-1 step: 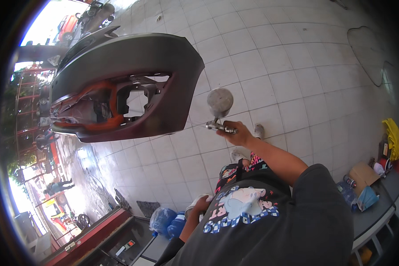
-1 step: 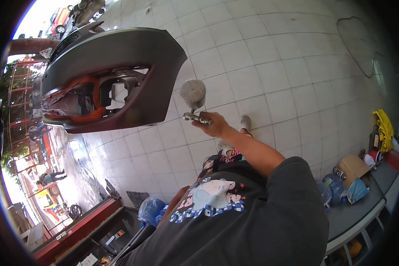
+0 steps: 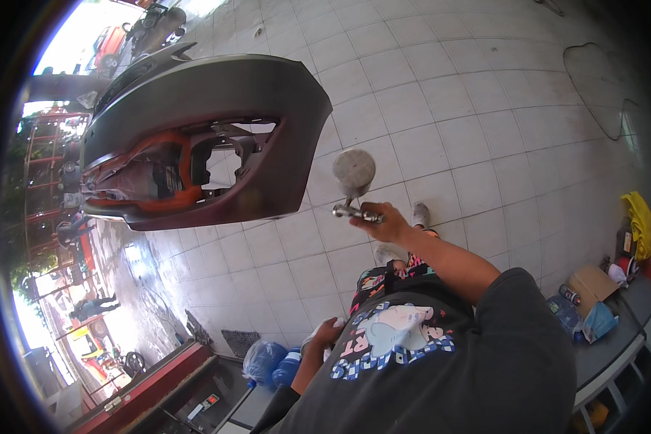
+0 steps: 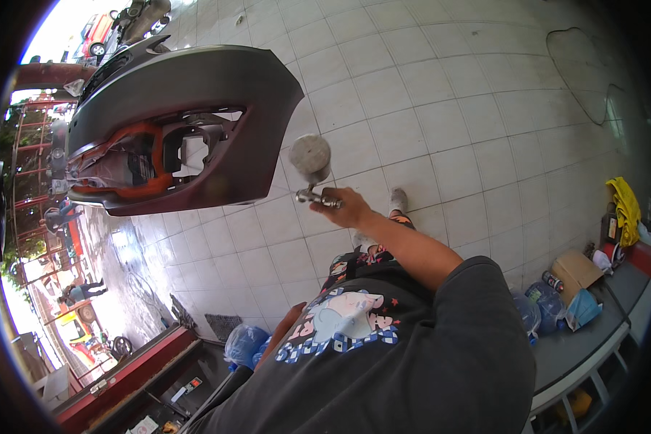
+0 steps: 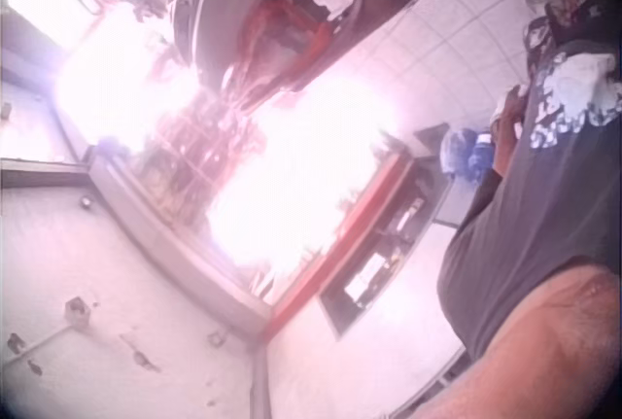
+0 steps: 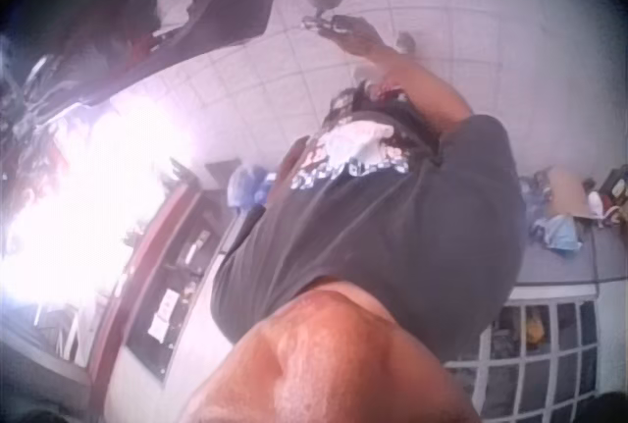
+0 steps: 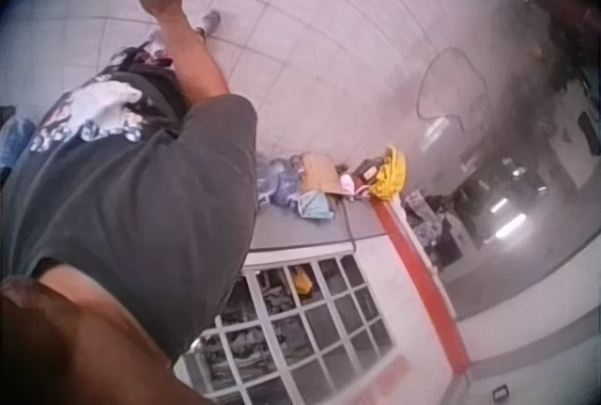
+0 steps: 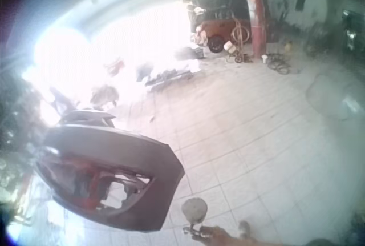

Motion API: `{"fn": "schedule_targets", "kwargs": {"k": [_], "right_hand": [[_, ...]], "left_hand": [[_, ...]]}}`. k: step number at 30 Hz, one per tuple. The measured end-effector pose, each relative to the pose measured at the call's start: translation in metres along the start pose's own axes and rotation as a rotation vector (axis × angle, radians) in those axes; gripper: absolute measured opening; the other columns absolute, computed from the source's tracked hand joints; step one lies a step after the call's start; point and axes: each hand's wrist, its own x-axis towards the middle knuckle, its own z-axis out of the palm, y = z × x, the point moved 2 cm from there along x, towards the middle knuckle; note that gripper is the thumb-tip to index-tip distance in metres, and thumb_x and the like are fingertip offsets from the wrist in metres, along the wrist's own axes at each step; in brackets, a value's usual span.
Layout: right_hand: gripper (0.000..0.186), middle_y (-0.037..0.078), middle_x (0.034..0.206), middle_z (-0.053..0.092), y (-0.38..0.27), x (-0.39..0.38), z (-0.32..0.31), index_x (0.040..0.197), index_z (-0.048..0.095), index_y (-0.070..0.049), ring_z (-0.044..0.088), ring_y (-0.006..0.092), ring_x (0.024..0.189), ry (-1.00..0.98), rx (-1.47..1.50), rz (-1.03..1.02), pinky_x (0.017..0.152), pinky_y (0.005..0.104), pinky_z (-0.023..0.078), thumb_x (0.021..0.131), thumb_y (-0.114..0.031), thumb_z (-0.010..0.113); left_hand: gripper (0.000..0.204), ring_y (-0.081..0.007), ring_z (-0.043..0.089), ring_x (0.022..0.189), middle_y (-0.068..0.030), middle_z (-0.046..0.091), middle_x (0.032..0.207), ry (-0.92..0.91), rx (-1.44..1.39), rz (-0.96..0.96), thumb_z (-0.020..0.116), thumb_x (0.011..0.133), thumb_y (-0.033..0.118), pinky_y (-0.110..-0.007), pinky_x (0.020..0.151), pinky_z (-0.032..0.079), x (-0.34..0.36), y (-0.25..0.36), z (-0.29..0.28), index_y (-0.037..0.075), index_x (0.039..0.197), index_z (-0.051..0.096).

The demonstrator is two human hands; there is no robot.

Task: The person spray paints a detached car bumper with a spray gun, moving around the part to cover multiple sides. They then walk to a workbench, pour paint from a can into a funnel, and transfer it into the spray gun container.

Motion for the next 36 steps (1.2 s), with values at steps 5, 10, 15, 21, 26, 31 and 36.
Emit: {"fn": "schedule_targets", "kwargs": {"k": [5,10,15,21,26,31,36], "right_hand": [[0.048,0.012,0.071,0.07,-0.012,-0.005,0.004,0.087,0.073,-0.007,0.07,0.0334,0.071,-0.029,0.011,-0.067,0.068,0.0435,0.053,0.09,-0.055,0.074],[0.04,0.01,0.071,0.07,0.017,0.058,-0.038,0.088,0.073,-0.005,0.066,0.0215,0.066,0.177,-0.001,-0.108,0.066,0.0382,0.052,0.092,-0.045,0.078],[0.04,0.016,0.09,0.076,0.017,0.127,-0.107,0.1,0.078,-0.009,0.074,0.0362,0.089,0.223,-0.124,-0.052,0.078,0.0421,0.056,0.092,-0.049,0.074],[0.044,0.017,0.097,0.077,0.04,0.21,-0.173,0.103,0.078,-0.012,0.072,0.0399,0.096,0.206,-0.242,0.055,0.082,0.0459,0.057,0.092,-0.054,0.071],[0.048,0.017,0.1,0.076,0.046,0.264,-0.21,0.106,0.073,-0.011,0.069,0.0426,0.1,0.232,-0.327,0.13,0.083,0.0495,0.056,0.093,-0.057,0.068],[0.045,0.017,0.095,0.075,0.051,0.276,-0.204,0.104,0.073,-0.009,0.07,0.0393,0.09,0.232,-0.15,-0.009,0.079,0.0438,0.054,0.096,-0.053,0.069],[0.039,0.018,0.085,0.072,0.021,0.205,-0.167,0.098,0.071,-0.005,0.066,0.0338,0.077,0.065,-0.052,-0.083,0.075,0.0419,0.052,0.096,-0.044,0.072]], "left_hand": [[0.083,-0.0379,0.063,0.126,-0.031,0.063,0.135,0.0,0.014,-0.065,0.072,0.086,0.044,-0.041,0.106,0.05,-0.011,0.026,-0.024,-0.012,0.144,0.05],[0.077,-0.0363,0.063,0.126,-0.0286,0.064,0.136,0.087,-0.064,-0.104,0.071,0.087,0.044,-0.042,0.105,0.05,0.007,0.016,-0.013,-0.007,0.142,0.055],[0.068,-0.036,0.065,0.123,-0.0258,0.068,0.13,0.279,0.033,-0.084,0.072,0.088,0.043,-0.043,0.101,0.052,0.016,-0.001,0.026,-0.004,0.136,0.061],[0.069,-0.0395,0.062,0.127,-0.0275,0.066,0.133,0.219,-0.33,-0.145,0.072,0.088,0.042,-0.043,0.104,0.049,0.0,0.116,0.043,-0.003,0.138,0.059],[0.06,-0.0325,0.07,0.111,-0.026,0.072,0.119,0.413,-0.26,-0.067,0.072,0.09,0.038,-0.04,0.093,0.054,0.006,0.165,0.074,-0.002,0.133,0.063],[0.054,-0.0297,0.07,0.104,-0.0242,0.073,0.113,0.271,-0.596,-0.125,0.073,0.09,0.035,-0.04,0.089,0.054,0.004,0.2,0.077,-0.004,0.127,0.065],[0.055,-0.0387,0.07,0.109,-0.0274,0.072,0.115,0.313,-0.272,-0.064,0.073,0.088,0.037,-0.045,0.092,0.053,0.026,0.187,0.086,-0.002,0.126,0.065]]}}
